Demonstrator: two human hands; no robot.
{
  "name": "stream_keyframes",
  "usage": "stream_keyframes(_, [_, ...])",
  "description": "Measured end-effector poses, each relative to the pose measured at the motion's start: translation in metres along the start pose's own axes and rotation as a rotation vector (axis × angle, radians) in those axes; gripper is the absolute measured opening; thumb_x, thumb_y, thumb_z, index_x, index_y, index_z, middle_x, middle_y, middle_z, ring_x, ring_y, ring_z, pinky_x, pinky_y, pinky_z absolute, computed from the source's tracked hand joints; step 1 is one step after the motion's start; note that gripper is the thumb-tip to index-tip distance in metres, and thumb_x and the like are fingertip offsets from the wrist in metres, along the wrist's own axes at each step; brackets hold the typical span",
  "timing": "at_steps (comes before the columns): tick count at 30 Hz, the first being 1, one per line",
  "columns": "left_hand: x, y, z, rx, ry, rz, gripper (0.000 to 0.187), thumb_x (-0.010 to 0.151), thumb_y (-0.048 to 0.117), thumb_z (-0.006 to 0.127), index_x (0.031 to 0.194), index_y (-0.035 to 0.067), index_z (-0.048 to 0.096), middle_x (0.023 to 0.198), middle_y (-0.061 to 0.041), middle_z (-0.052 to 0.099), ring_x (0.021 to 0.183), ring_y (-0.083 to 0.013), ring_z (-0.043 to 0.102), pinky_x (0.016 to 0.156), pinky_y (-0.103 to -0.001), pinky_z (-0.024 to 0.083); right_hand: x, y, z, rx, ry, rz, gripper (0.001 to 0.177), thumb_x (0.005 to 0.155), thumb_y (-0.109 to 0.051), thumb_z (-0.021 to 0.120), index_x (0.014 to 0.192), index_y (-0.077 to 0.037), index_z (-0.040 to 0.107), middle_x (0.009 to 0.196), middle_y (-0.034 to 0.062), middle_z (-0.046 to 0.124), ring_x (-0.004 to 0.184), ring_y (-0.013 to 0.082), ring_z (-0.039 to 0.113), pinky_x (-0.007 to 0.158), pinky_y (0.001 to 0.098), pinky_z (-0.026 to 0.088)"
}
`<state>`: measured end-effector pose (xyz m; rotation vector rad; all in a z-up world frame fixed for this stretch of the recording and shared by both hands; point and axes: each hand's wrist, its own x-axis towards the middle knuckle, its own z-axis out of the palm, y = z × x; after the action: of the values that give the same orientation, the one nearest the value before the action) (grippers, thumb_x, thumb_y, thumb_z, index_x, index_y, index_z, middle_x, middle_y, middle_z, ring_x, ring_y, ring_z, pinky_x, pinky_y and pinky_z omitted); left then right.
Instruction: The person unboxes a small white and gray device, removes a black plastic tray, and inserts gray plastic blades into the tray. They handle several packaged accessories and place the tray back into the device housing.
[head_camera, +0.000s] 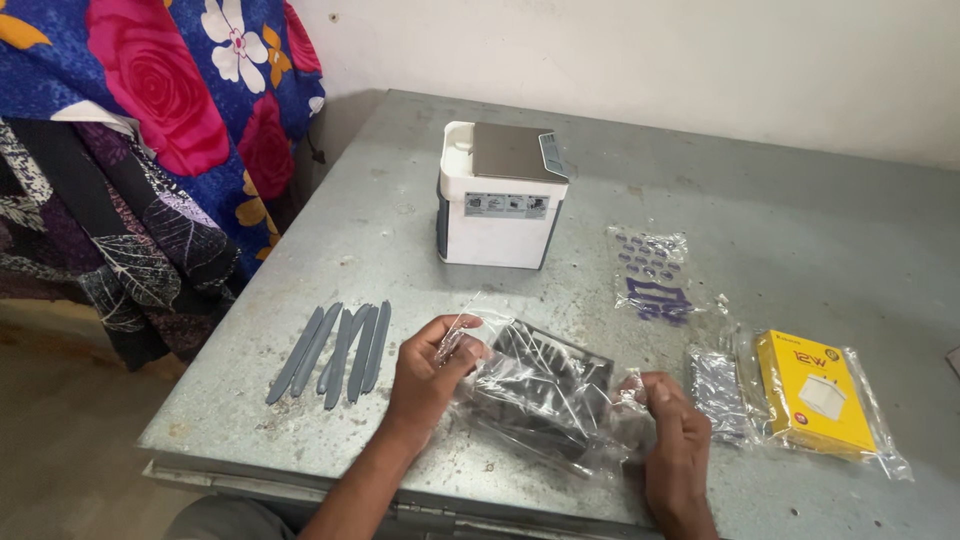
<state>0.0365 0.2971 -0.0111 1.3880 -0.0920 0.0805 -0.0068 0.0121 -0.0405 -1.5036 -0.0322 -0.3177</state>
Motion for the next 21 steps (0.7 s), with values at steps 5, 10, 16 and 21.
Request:
stream_keyframes(5, [0.015,0.028,-0.013,0.106,-0.119,-0.236,0.033,0.086,0.027,0.069,0.116,0.013,0.074,0.094,-0.009,0.078,0.064,-0.0089,0.061,0.046,-0.026,0.057,0.01,-0.017,0.02,-0.02,0.01,0.089,0.028,0.085,-0.011,0.057,0.107,0.0,0.071,0.136,0.0111,0.064,0.123,0.0287,0.064,0.086,0.0514,0.059])
stream_keyframes(10, [0.061,0.06,-0.017,0.509,-0.297,-0.154,0.034,0.092,0.039,0.071,0.109,0.01,0.077,0.089,-0.008,0.082,0.073,-0.0114,0.07,0.063,-0.025,0.056,0.012,-0.032,0.023,-0.191,-0.127,-0.035,0.047,0.079,-0.01,0.072,0.124,-0.006,0.064,0.149,0.007,0.051,0.135,0.028,0.057,0.107,0.0442,0.049])
stream_keyframes(16, [0.081,0.076,0.018,0.894,-0.414,-0.045,0.035,0.086,0.042,0.074,0.09,0.007,0.077,0.079,-0.01,0.078,0.073,-0.0203,0.074,0.069,-0.039,0.059,0.01,-0.028,0.02,-0.144,-0.219,-0.065,0.056,0.081,-0.007,0.069,0.136,-0.005,0.058,0.15,0.011,0.052,0.144,0.0229,0.046,0.117,0.04,0.039])
stream_keyframes(21, [0.066,0.08,0.045,1.206,-0.343,0.071,0.031,0.083,0.041,0.076,0.079,0.01,0.079,0.073,-0.008,0.075,0.068,-0.0219,0.072,0.071,-0.039,0.054,0.013,-0.017,0.016,-0.104,-0.228,0.021,0.048,0.084,0.001,0.069,0.131,-0.003,0.062,0.129,0.0106,0.067,0.125,0.0185,0.061,0.106,0.0329,0.046])
